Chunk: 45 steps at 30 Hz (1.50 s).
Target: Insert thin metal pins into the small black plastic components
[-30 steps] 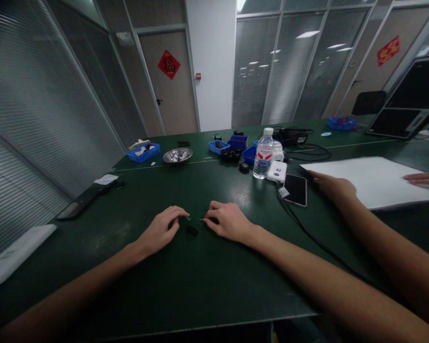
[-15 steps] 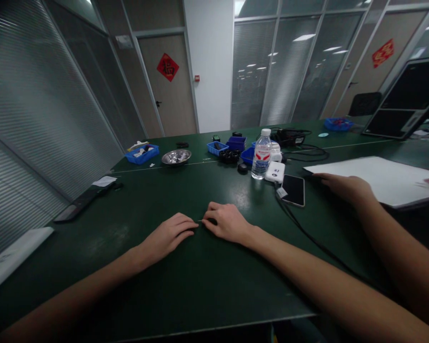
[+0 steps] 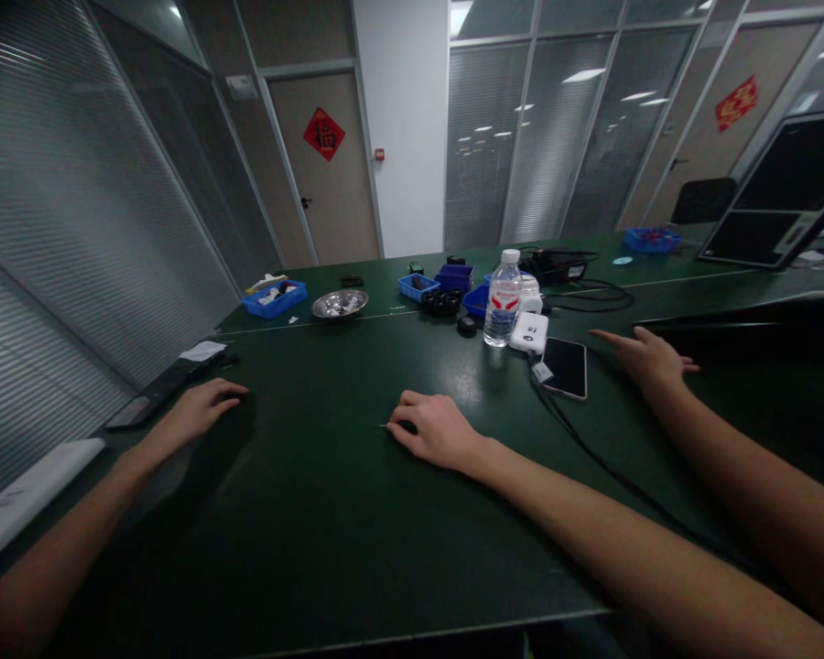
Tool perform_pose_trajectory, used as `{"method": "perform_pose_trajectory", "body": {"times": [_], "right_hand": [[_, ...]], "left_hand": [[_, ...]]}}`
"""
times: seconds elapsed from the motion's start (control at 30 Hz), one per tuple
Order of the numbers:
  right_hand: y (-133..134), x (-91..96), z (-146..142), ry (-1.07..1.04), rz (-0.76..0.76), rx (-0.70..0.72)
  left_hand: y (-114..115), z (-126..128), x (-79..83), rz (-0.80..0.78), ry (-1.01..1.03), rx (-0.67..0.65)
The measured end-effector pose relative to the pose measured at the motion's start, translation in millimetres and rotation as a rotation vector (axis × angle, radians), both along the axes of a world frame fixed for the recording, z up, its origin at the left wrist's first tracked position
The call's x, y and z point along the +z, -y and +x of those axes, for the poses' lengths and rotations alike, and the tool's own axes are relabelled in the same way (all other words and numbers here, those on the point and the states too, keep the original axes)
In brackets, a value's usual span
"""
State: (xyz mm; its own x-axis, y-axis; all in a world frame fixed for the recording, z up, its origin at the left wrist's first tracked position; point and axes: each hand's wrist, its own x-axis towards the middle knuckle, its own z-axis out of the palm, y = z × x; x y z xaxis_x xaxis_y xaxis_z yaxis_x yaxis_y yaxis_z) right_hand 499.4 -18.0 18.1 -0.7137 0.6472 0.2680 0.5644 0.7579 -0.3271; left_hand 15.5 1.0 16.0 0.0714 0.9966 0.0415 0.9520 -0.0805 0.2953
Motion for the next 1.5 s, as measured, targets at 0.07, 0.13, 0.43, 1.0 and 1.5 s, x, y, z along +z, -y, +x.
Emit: {"method": "perform_pose_trajectory", "body": {"times": [0.07, 0.13, 0.43, 1.0, 1.5], "right_hand": [[-0.1, -1.0, -0.2, -0.002, -0.001, -0.002], [-0.3, -1.9, -0.3, -0.003, 0.001, -0.006], [-1.0, -3.3, -0.2, -0.012, 0.000, 0.000], [0.0, 0.0, -1.5, -0.001, 0.004, -0.007], [-0.4, -0.8, -1.4, -0.002, 0.008, 0.007]], "left_hand": [[-4.3, -28.1, -1.1, -0.028, -0.043, 0.028], [-5.0, -43.5, 0.2, -0.042, -0.047, 0.062], [6.3, -61.9, 11.7, -0.029, -0.055, 0.187], [14.8, -45.5, 7.1, 0.112, -0.235, 0.165], [23.5, -34.6, 16.5, 0.087, -0.263, 0.216]]}}
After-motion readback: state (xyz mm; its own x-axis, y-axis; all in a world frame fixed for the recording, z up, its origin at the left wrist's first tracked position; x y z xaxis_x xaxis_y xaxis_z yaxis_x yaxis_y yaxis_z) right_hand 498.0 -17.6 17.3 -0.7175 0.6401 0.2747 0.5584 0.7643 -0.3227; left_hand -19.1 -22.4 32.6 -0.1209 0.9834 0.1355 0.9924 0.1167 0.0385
